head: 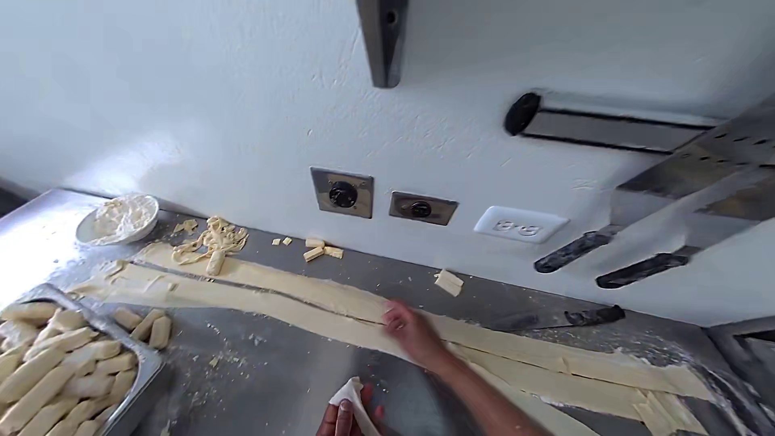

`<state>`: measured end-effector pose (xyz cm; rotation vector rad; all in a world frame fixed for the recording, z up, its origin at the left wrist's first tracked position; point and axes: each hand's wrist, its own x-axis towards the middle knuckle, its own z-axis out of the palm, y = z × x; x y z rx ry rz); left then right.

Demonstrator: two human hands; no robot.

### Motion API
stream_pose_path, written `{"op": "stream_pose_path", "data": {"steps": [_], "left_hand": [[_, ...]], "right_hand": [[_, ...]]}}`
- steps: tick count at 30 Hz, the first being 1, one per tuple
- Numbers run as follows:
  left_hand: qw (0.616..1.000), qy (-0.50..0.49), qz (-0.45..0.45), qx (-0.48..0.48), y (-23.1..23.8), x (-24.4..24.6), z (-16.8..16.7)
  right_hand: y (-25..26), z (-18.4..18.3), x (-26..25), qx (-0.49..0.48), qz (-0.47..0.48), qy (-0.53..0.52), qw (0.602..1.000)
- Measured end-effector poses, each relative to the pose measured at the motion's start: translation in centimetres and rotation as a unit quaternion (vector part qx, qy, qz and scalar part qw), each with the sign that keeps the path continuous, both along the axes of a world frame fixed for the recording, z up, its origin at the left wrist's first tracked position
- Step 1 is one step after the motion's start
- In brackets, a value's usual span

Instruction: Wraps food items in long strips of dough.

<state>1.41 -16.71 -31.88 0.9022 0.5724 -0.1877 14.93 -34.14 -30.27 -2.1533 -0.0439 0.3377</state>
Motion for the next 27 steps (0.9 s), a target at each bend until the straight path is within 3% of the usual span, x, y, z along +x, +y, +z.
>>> {"op": "stream_pose_path", "data": {"steps": [2,4,9,15,20,23,27], "left_hand": [[0.999,0.011,0.034,0.011,0.7,0.5,0.0],[0.996,0.008,0.081,0.023,1.0,1.1,-0.5],[0.984,-0.01,0.136,0.115,2.4,3.2,-1.6],[0.986,0.007,0.152,0.07,4.1,4.1,-1.0],[0.992,0.0,0.118,0.036,5.5,4.2,-0.9],[0.992,0.041,0.116,-0.018,5.9,4.4,-0.1],[0.991,0.061,0.123,-0.002,5.8,5.4,-0.2]], "right_hand": [[-4.6,-0.9,2.2,-0.163,-0.037,-0.085,0.982],[-8.3,-1.8,3.4,-0.236,-0.082,-0.124,0.96],[-10.0,-2.4,4.5,-0.323,-0.068,-0.139,0.934],[-9.4,-2.1,5.3,-0.368,-0.058,-0.099,0.923],[-7.6,0.1,1.9,-0.223,-0.117,-0.2,0.947],[-1.5,1.9,-4.1,-0.098,-0.082,-0.135,0.983],[7.4,-0.1,-10.0,0.068,-0.033,-0.115,0.99]]}}
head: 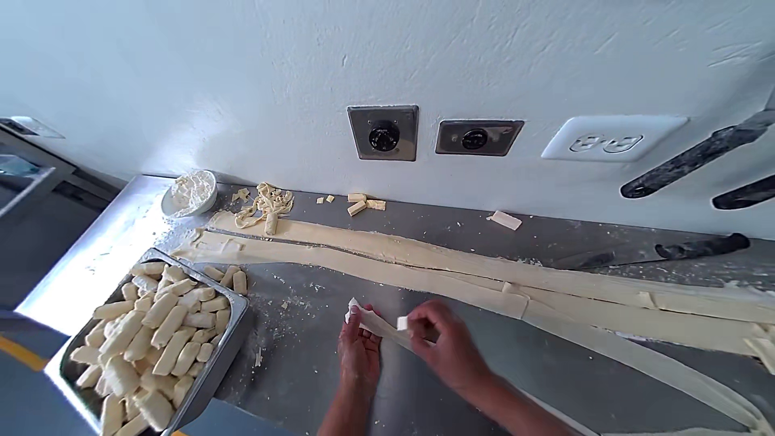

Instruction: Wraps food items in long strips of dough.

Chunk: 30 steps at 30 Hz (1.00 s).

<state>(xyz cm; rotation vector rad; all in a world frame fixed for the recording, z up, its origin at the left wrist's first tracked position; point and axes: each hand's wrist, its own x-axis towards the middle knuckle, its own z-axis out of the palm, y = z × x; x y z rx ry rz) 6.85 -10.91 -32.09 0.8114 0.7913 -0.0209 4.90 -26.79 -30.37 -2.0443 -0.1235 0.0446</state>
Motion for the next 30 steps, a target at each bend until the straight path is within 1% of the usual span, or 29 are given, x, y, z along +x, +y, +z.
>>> {"op": "stream_pose_path", "data": {"steps": [3,6,8,10,12,13,14,15,16,17,18,19,20,21,22,24,26,27,29,30], "left_hand": [[0.998,-0.019,-0.005,0.058,0.8,0.3,-0.7],[0.996,-0.031,-0.033,0.07,1.7,0.1,-1.2],[0.996,-0.033,-0.038,0.075,2.1,0.1,-1.4],[0.994,-0.043,-0.033,0.097,2.4,0.2,-1.5],[0.985,-0.074,-0.027,0.154,2.9,0.3,-1.7],[0.973,-0.104,-0.035,0.203,3.2,0.3,-1.9],[0.952,-0.148,-0.056,0.264,3.3,0.0,-2.2],[0.914,-0.203,-0.095,0.337,3.4,-0.5,-2.6],[0.86,-0.26,-0.143,0.415,3.3,-1.1,-3.2],[0.793,-0.311,-0.195,0.487,3.1,-1.7,-3.9],[0.723,-0.353,-0.24,0.543,3.0,-2.2,-4.6],[0.664,-0.385,-0.272,0.58,2.9,-2.5,-5.4],[0.619,-0.404,-0.291,0.607,2.9,-2.6,-6.0],[0.584,-0.414,-0.301,0.63,2.9,-2.5,-6.5],[0.564,-0.415,-0.308,0.645,2.8,-2.5,-6.8],[0.557,-0.403,-0.309,0.657,2.5,-2.5,-6.8],[0.567,-0.39,-0.297,0.662,2.2,-2.4,-6.5],[0.576,-0.39,-0.285,0.66,2.2,-2.2,-6.2],[0.594,-0.406,-0.253,0.646,2.4,-1.9,-4.9],[0.602,-0.416,-0.239,0.638,2.8,-1.9,-3.8]], "right_hand": [[3.1,-1.1,-0.5,0.016,0.0,0.009,1.0],[4.5,-1.7,-0.3,-0.011,0.023,0.01,1.0],[5.2,-2.6,-0.2,-0.038,0.027,-0.016,0.999],[5.6,-3.3,0.0,-0.064,0.036,-0.019,0.997],[5.6,-3.2,0.3,-0.077,0.058,0.009,0.995],[5.5,-2.9,0.4,-0.08,0.069,0.027,0.994],[5.5,-2.7,0.5,-0.08,0.073,0.043,0.993],[5.5,-2.7,0.6,-0.076,0.069,0.05,0.993],[5.5,-2.9,0.6,-0.067,0.06,0.051,0.995],[5.4,-3.2,0.6,-0.059,0.047,0.041,0.996],[5.3,-3.6,0.5,-0.057,0.032,0.021,0.998],[5.0,-4.1,0.2,-0.06,0.018,-0.005,0.998],[4.4,-4.5,0.0,-0.066,0.013,-0.021,0.997],[3.4,-4.7,-0.4,-0.078,0.013,-0.03,0.996],[2.3,-4.7,-0.9,-0.09,0.014,-0.037,0.995],[0.2,-4.0,-2.0,-0.102,0.016,-0.014,0.995],[-0.6,-3.3,-2.1,-0.084,0.03,0.012,0.996],[-0.6,-2.9,-1.6,-0.065,0.053,0.028,0.996],[-0.1,-2.3,0.5,-0.005,0.137,0.088,0.987],[0.3,-2.2,1.8,0.034,0.183,0.132,0.974]]}}
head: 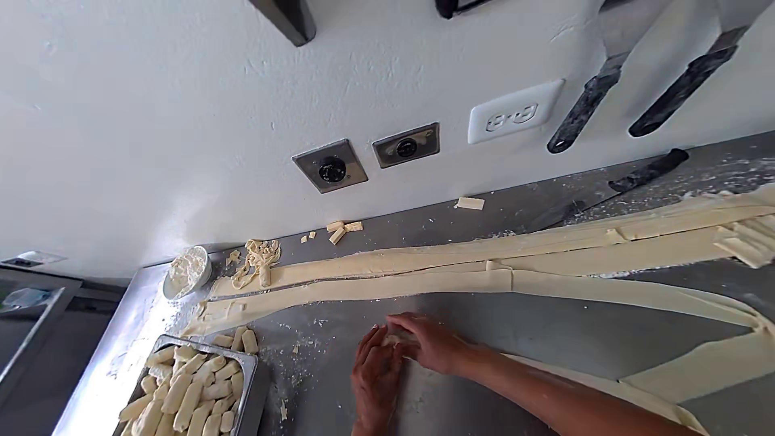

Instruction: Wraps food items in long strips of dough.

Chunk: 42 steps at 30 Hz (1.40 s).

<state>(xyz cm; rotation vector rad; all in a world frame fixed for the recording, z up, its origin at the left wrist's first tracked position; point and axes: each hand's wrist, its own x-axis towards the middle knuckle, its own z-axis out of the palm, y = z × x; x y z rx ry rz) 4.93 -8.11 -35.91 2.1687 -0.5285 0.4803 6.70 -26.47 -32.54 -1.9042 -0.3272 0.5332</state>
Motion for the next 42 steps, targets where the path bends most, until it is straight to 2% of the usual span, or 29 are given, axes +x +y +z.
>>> {"op": "stream_pose_path", "data": {"steps": [2,5,7,9,12,15,17,19,23,26,28,31,34,37,40,42], "left_hand": [[0.999,-0.015,0.0,-0.033,1.1,-0.1,2.1],[0.998,-0.033,0.021,-0.05,2.9,0.6,3.3],[0.998,-0.032,0.048,-0.033,3.7,1.4,2.3],[0.998,-0.004,0.06,0.027,4.0,1.7,1.1],[0.992,0.053,0.012,0.11,4.1,0.5,-0.3],[0.979,0.029,-0.054,0.192,4.4,-1.4,-1.0],[0.971,0.037,-0.057,0.229,4.6,-1.9,-0.3],[0.97,0.056,-0.037,0.235,4.7,-1.1,0.6],[0.975,0.136,-0.061,0.165,5.5,0.8,0.7],[0.979,0.115,-0.082,0.145,5.1,-0.1,-0.9],[0.988,0.077,-0.048,0.128,4.0,-0.8,-1.7],[0.99,0.027,0.007,0.139,2.2,-2.0,-2.0],[0.986,0.066,-0.032,0.146,2.2,-2.9,-1.1],[0.987,0.103,-0.025,0.121,3.7,-2.3,-0.8],[0.99,0.093,-0.038,0.099,2.9,-2.4,-1.0],[0.993,0.064,-0.002,0.1,2.0,-2.7,-1.1]], "right_hand": [[1.0,0.3,2.2,0.051,0.072,0.129,0.988],[1.4,1.2,4.0,0.031,0.166,0.267,0.949],[0.2,1.7,4.6,0.018,0.156,0.286,0.945],[-2.1,2.3,4.5,0.006,0.143,0.292,0.946],[-5.8,2.7,3.4,-0.013,0.135,0.32,0.938],[-8.4,3.0,1.2,-0.038,0.129,0.357,0.924],[-8.9,3.2,-0.4,-0.046,0.14,0.372,0.916],[-8.8,3.4,-2.0,-0.028,0.153,0.376,0.914],[-8.8,3.7,-4.5,0.032,0.151,0.369,0.917],[-8.5,3.6,-6.3,0.074,0.145,0.365,0.917],[-8.3,3.3,-7.5,0.088,0.138,0.36,0.919],[-8.2,3.6,-8.9,0.074,0.14,0.346,0.925],[-8.5,3.9,-9.8,0.061,0.137,0.331,0.932],[-8.5,3.7,-10.2,0.056,0.132,0.32,0.937],[-8.4,3.7,-10.5,0.035,0.136,0.291,0.947],[-8.0,4.1,-11.0,-0.018,0.168,0.247,0.954]]}}
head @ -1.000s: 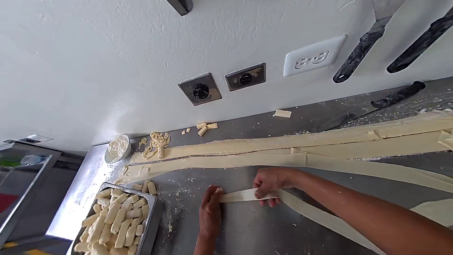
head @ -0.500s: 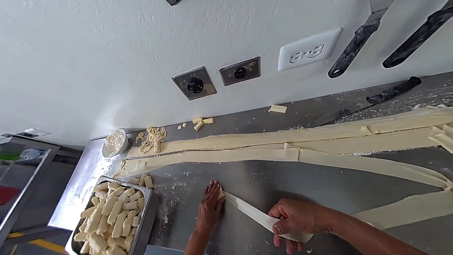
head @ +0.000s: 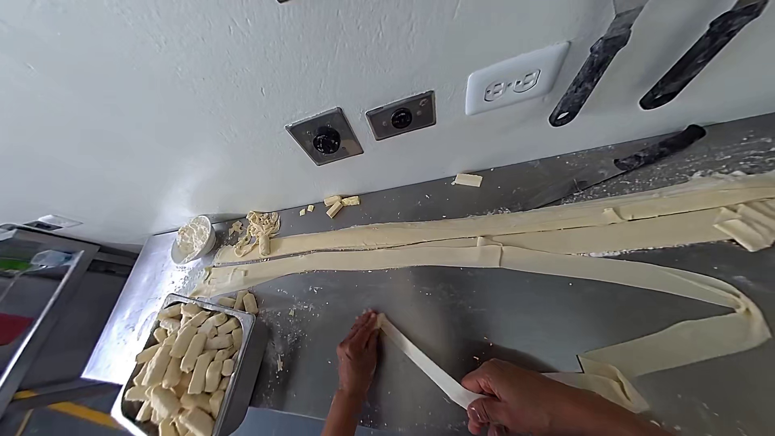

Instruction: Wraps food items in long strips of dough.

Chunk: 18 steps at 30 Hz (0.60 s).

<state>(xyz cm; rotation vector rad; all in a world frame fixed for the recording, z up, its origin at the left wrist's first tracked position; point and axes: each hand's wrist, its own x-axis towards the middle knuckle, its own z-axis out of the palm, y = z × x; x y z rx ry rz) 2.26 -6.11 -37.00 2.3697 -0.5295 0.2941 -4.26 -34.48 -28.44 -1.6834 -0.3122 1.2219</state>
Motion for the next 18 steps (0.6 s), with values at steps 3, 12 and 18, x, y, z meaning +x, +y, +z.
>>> {"op": "stream_pose_path", "data": {"steps": [3,12,18], "left_hand": [[0.999,-0.018,-0.025,0.04,-1.3,-0.6,-0.2],[1.0,0.015,0.01,-0.013,-2.7,-0.2,0.1],[0.998,0.023,-0.054,0.005,-2.5,-0.4,0.6]], "right_hand": [[0.8,0.3,-0.6,-0.035,0.076,-0.104,0.991],[2.0,0.5,-1.0,-0.042,0.147,-0.157,0.976],[1.3,0.3,-1.5,-0.024,0.079,-0.164,0.983]]}}
